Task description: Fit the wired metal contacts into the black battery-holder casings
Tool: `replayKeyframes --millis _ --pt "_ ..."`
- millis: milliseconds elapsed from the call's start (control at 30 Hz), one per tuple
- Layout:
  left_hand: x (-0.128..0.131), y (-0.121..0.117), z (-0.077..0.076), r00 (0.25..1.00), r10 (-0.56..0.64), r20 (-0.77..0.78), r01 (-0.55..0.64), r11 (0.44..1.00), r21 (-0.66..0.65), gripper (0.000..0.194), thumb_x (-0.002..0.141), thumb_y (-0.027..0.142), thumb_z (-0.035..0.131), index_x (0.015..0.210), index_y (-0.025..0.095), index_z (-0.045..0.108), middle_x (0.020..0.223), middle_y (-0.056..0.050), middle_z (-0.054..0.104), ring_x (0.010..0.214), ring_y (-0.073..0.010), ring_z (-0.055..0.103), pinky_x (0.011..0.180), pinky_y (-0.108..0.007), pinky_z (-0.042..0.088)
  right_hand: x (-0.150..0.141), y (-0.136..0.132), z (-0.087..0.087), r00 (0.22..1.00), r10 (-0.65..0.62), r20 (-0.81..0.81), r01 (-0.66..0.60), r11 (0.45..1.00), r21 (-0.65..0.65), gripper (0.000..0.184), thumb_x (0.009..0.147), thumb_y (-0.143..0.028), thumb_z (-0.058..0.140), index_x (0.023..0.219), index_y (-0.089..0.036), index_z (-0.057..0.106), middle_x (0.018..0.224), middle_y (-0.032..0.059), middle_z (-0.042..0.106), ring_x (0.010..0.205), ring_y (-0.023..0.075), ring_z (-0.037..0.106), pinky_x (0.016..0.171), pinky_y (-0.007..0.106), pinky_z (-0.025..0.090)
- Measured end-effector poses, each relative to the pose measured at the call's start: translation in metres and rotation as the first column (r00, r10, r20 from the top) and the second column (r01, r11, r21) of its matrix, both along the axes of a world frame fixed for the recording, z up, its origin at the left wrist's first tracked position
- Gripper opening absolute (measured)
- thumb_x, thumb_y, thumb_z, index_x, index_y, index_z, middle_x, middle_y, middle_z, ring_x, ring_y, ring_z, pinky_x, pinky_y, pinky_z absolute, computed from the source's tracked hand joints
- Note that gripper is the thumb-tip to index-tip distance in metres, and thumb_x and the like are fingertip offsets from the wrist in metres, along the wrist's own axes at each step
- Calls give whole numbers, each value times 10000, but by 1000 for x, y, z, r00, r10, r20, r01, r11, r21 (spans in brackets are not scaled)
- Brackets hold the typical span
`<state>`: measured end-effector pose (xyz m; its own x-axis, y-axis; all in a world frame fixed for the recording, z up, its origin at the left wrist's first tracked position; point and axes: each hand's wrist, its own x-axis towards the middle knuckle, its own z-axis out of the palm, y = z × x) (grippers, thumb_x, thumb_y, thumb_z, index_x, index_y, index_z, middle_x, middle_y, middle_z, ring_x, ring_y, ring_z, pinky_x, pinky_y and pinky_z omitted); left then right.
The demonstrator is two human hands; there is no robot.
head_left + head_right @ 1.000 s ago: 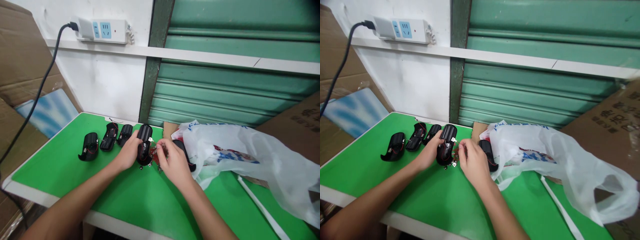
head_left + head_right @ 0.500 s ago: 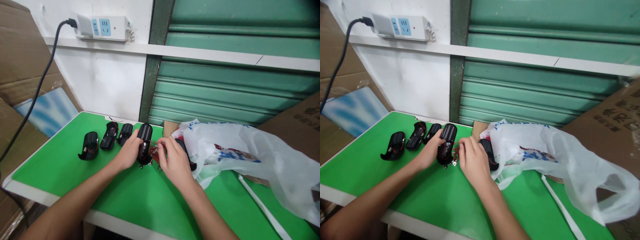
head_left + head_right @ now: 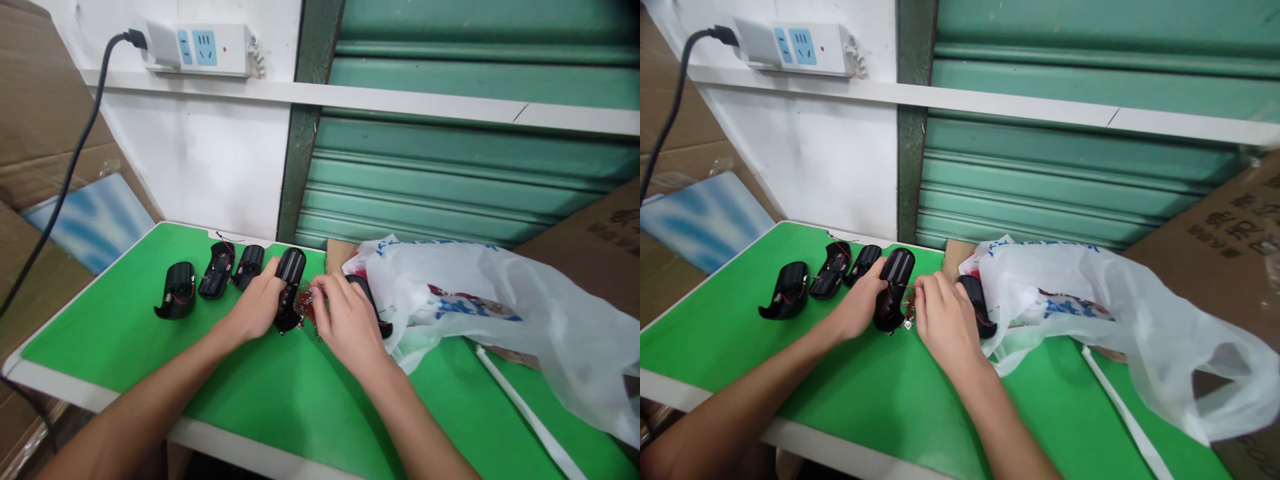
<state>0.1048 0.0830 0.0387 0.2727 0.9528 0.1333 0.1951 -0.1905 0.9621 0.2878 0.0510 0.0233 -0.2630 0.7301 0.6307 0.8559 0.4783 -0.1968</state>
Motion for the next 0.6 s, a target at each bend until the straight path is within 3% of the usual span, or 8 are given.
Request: replayKeyframes --millis 267,600 --pt "0 0 1 994 -43 -102 41 999 -20 216 908 237 368 1060 208 519 791 18 535 792 -202 511 757 -330 392 0 1 -2 999 -19 39 17 999 39 149 1057 -174 459 978 -211 580 888 37 671 764 210 593 733 343 381" --pt "-1 2 0 995 -6 -97 4 1000 -15 167 904 209 383 1005 208 517 769 21 518 791 -198 530 755 -324 401 0 1 -2 1000 -23 10 22 998 56 165 1063 -185 454 976 -212 591 870 39 665 754 207 589 726 326 381"
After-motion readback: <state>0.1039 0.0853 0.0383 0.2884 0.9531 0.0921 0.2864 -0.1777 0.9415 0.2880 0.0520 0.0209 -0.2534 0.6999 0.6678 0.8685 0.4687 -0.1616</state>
